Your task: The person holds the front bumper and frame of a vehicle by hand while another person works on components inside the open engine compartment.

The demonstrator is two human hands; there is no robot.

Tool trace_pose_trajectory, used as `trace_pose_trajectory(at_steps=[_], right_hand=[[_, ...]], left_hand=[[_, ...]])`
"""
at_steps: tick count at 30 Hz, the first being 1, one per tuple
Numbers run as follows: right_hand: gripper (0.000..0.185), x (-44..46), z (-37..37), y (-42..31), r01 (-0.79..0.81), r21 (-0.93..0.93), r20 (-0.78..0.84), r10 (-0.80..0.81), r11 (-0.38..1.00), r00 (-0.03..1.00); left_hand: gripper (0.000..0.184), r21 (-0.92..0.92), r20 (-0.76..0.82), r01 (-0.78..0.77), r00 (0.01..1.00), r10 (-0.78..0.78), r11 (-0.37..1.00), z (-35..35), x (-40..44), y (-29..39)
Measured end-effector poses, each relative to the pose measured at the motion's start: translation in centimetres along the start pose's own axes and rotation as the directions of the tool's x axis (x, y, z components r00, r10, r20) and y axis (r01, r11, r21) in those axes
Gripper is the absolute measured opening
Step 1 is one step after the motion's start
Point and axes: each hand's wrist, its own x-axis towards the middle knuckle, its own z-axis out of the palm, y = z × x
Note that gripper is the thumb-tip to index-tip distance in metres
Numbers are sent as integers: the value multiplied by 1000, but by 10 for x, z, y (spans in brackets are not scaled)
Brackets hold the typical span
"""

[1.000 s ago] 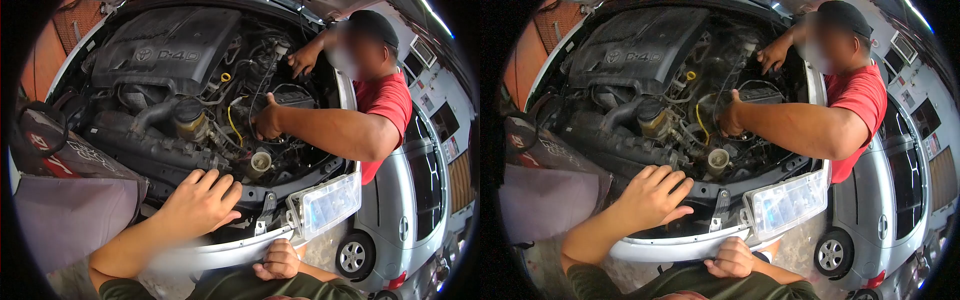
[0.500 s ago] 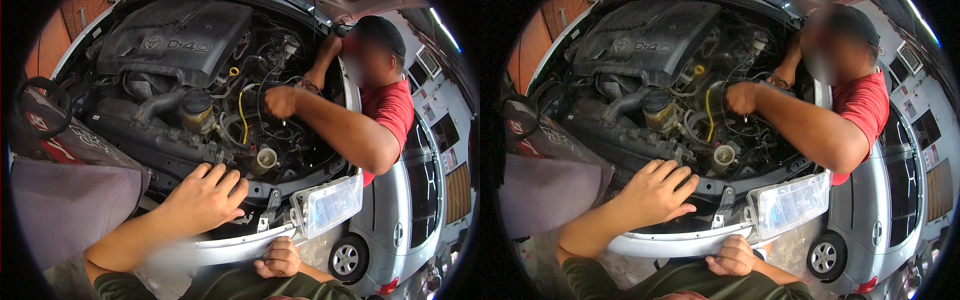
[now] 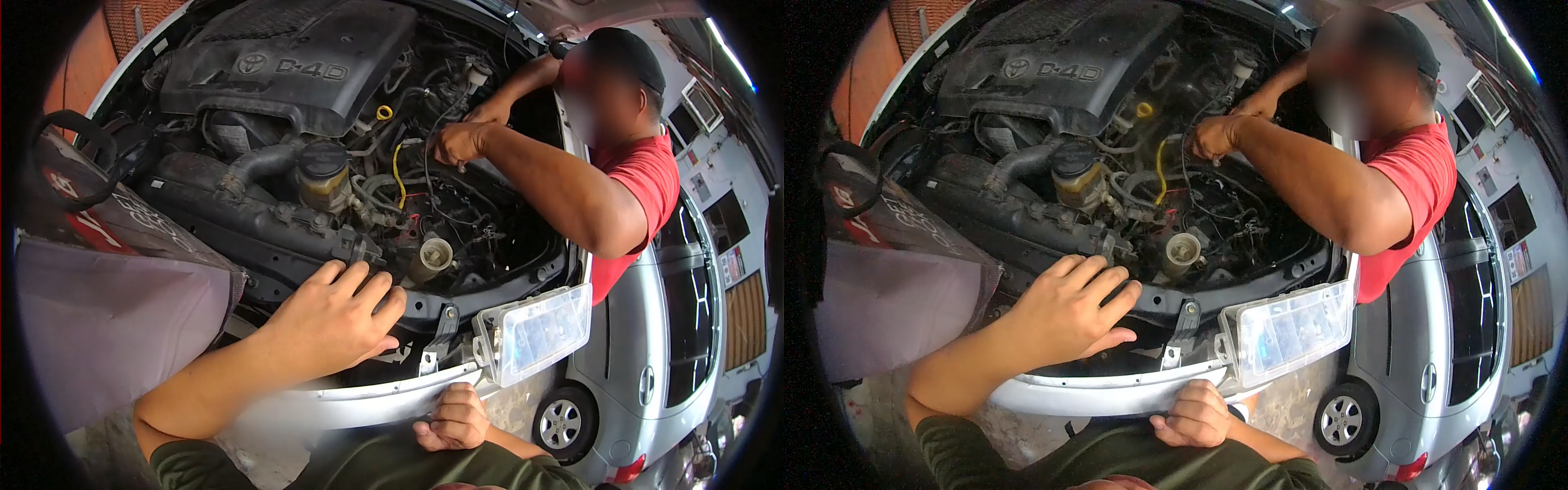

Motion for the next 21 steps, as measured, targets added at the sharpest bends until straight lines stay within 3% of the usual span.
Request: trace_pose_trajectory(at_steps=[21], right_hand=[[27, -2, 1, 0, -4, 6, -10, 4, 1000, 1000]], left_hand=[[59, -8, 8, 4, 1000, -4, 1000, -1, 1, 0]])
